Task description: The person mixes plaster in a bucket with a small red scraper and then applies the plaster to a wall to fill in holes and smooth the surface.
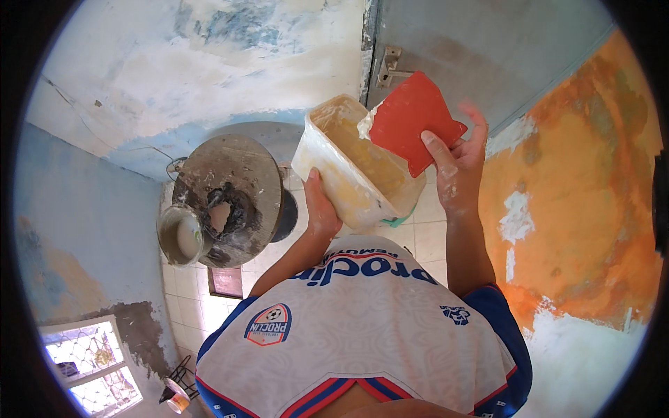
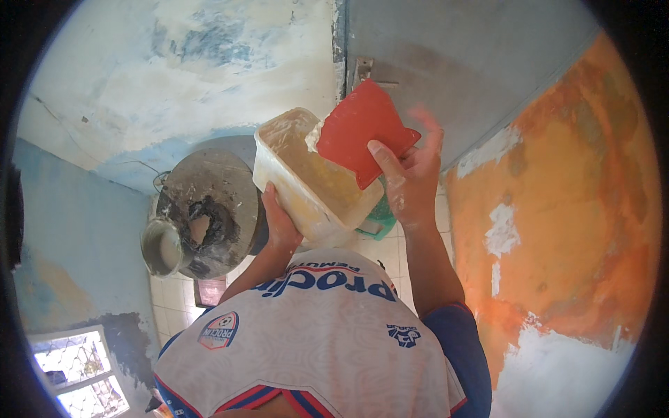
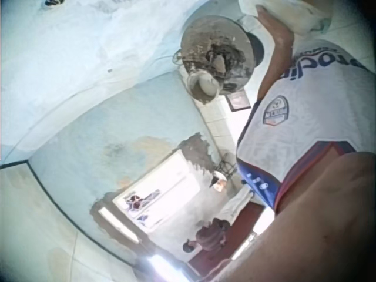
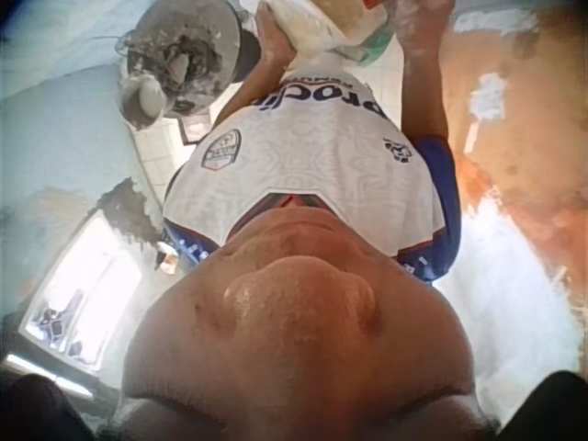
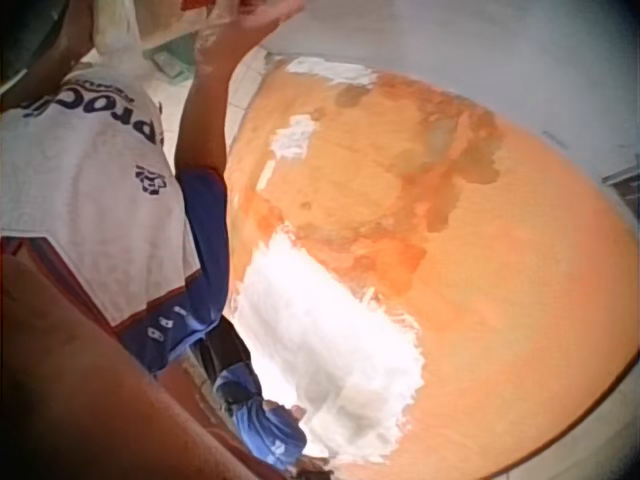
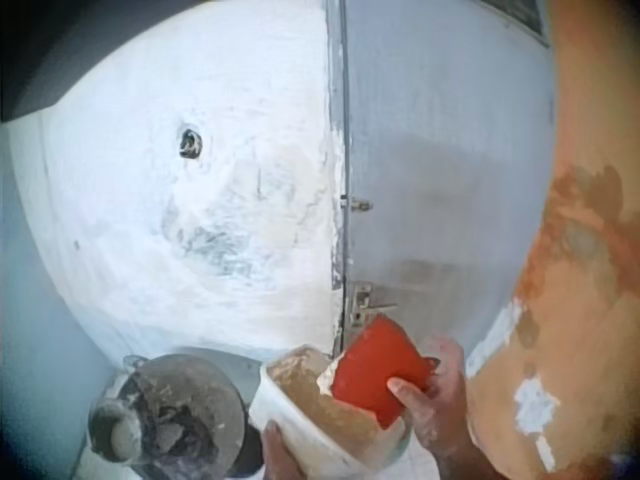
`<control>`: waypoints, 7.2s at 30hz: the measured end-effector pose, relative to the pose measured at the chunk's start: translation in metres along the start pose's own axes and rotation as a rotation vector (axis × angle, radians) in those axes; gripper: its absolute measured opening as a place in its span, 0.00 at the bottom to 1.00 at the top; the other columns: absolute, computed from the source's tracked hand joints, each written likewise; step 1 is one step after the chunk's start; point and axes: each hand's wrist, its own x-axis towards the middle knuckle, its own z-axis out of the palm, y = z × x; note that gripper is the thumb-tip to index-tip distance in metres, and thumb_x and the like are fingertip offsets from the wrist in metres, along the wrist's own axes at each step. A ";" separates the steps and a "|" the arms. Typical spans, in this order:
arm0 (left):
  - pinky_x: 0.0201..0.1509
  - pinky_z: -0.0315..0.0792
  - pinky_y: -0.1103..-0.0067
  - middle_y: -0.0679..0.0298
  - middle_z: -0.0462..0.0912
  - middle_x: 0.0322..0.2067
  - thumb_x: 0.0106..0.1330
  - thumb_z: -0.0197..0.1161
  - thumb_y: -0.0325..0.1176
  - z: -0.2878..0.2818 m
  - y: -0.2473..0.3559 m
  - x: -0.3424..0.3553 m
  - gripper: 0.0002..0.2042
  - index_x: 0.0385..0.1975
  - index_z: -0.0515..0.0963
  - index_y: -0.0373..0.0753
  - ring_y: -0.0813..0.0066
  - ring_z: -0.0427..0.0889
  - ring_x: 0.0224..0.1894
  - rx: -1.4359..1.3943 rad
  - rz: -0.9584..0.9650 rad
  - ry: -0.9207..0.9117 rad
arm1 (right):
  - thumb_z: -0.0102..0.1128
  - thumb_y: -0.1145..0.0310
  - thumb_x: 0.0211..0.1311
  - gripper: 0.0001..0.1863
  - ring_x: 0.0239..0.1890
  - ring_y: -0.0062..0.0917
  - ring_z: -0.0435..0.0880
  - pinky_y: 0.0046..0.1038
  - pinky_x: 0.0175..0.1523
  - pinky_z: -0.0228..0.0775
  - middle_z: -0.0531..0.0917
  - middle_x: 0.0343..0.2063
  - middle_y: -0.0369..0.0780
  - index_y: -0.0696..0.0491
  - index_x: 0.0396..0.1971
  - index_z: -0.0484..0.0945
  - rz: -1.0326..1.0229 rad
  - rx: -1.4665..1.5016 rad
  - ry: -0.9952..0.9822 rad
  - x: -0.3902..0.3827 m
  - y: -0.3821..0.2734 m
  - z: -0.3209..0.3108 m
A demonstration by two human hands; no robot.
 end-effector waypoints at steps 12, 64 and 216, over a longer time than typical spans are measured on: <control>0.69 0.66 0.65 0.56 0.71 0.62 0.77 0.37 0.56 0.006 0.014 -0.005 0.30 0.69 0.59 0.40 0.60 0.72 0.64 -0.109 -0.078 -0.037 | 0.61 0.73 0.59 0.20 0.43 0.26 0.77 0.26 0.49 0.70 0.80 0.42 0.40 0.55 0.53 0.78 -0.085 -0.783 -0.465 0.004 -0.024 -0.047; 0.59 0.75 0.69 0.55 0.79 0.54 0.78 0.42 0.53 0.019 0.075 0.017 0.29 0.64 0.65 0.34 0.66 0.81 0.53 0.013 -0.077 -0.200 | 0.68 0.75 0.43 0.17 0.51 0.34 0.76 0.27 0.53 0.80 0.81 0.45 0.38 0.53 0.38 0.83 -1.309 -1.457 -1.338 0.062 -0.090 0.016; 0.59 0.76 0.65 0.57 0.80 0.56 0.72 0.46 0.56 -0.272 0.232 0.066 0.30 0.62 0.71 0.37 0.59 0.81 0.55 -0.467 0.262 0.233 | 0.61 0.60 0.69 0.12 0.35 0.42 0.86 0.39 0.41 0.77 0.87 0.33 0.46 0.52 0.43 0.82 -0.917 -1.070 -0.093 0.297 0.309 0.362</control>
